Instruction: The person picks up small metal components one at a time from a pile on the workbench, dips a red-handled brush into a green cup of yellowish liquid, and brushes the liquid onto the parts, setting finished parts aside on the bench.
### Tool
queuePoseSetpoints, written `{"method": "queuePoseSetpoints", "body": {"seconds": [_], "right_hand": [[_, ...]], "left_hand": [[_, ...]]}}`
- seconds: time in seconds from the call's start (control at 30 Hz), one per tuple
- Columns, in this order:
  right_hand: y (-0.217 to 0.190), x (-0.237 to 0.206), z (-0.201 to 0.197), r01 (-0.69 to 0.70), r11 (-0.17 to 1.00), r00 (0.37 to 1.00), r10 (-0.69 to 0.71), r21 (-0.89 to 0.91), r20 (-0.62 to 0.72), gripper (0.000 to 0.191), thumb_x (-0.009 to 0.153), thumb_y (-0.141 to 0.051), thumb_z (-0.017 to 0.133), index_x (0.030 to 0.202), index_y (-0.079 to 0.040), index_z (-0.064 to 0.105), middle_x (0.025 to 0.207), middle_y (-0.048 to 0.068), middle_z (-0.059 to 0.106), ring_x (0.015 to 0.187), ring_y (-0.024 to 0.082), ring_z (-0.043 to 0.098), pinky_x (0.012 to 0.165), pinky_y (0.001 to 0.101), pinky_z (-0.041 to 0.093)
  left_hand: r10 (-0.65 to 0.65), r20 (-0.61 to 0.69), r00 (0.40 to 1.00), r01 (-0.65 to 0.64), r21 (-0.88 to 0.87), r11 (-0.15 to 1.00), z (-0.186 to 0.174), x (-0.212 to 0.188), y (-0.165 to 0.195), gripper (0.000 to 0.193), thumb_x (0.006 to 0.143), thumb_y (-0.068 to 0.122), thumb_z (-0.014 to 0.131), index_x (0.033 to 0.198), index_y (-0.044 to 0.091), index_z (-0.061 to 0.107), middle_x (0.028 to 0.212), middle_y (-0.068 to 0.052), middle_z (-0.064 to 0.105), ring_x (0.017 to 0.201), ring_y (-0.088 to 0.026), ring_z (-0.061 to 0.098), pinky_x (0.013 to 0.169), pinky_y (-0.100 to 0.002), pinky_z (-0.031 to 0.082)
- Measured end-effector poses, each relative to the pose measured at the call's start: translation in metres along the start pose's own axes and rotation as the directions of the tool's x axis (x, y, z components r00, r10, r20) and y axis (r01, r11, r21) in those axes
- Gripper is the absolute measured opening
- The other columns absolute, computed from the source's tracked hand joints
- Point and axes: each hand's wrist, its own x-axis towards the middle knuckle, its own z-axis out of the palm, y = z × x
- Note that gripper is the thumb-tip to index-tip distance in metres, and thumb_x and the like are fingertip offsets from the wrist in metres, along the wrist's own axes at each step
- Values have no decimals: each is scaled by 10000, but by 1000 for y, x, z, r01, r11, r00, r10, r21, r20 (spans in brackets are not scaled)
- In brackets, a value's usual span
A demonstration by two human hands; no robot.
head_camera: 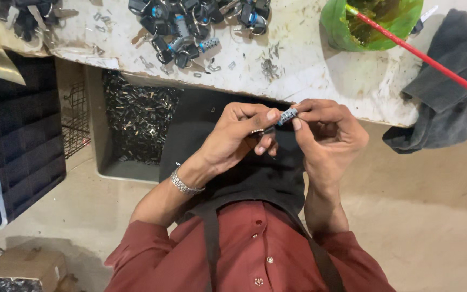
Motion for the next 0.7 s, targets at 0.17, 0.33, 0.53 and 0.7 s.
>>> {"method": "queuePoseSetpoints", "body": {"seconds": [0.17, 0.33, 0.53, 0.7], "right_hand": [[0, -2, 2, -7, 999, 1000, 7, -41, -16, 182, 985, 172, 690, 1089, 43, 614, 1115, 208, 696, 996, 173, 700, 861, 248, 585], [-9, -2, 8, 0, 993, 1000, -2, -120, -15, 177, 986, 163, 705, 1092, 47, 625, 1133, 202, 698, 991, 152, 689, 844, 227, 567], [-12, -4, 0, -72, 982, 997, 70, -173, -13, 157, 959, 158, 728, 1043, 53, 646, 1114, 194, 705, 979, 151, 694, 828, 222, 563], [3, 7, -21, -238, 960, 966, 218, 148, 139, 194, 880, 126, 790, 967, 28, 647, 952, 174, 718, 850, 151, 688, 753, 221, 544]], "left_hand": [[24, -43, 999, -21, 53, 998, -1, -2, -1, 262, 1013, 193, 711, 1077, -59, 738, 739, -53, 656, 605, -103, 596, 649, -310, 592], [51, -66, 997, -43, 122, 992, 3, -3, 2, 275, 1002, 187, 716, 1115, -62, 743, 808, -55, 697, 680, -109, 649, 591, -261, 522], [212, -55, 976, -173, 400, 900, 9, -7, 5, 250, 991, 178, 745, 1134, -26, 774, 898, -69, 753, 724, -81, 670, 600, -221, 508], [127, -14, 992, -100, 534, 840, 6, -13, 13, 232, 953, 156, 764, 1101, -21, 785, 862, -70, 756, 702, -78, 667, 587, -227, 513]]}}
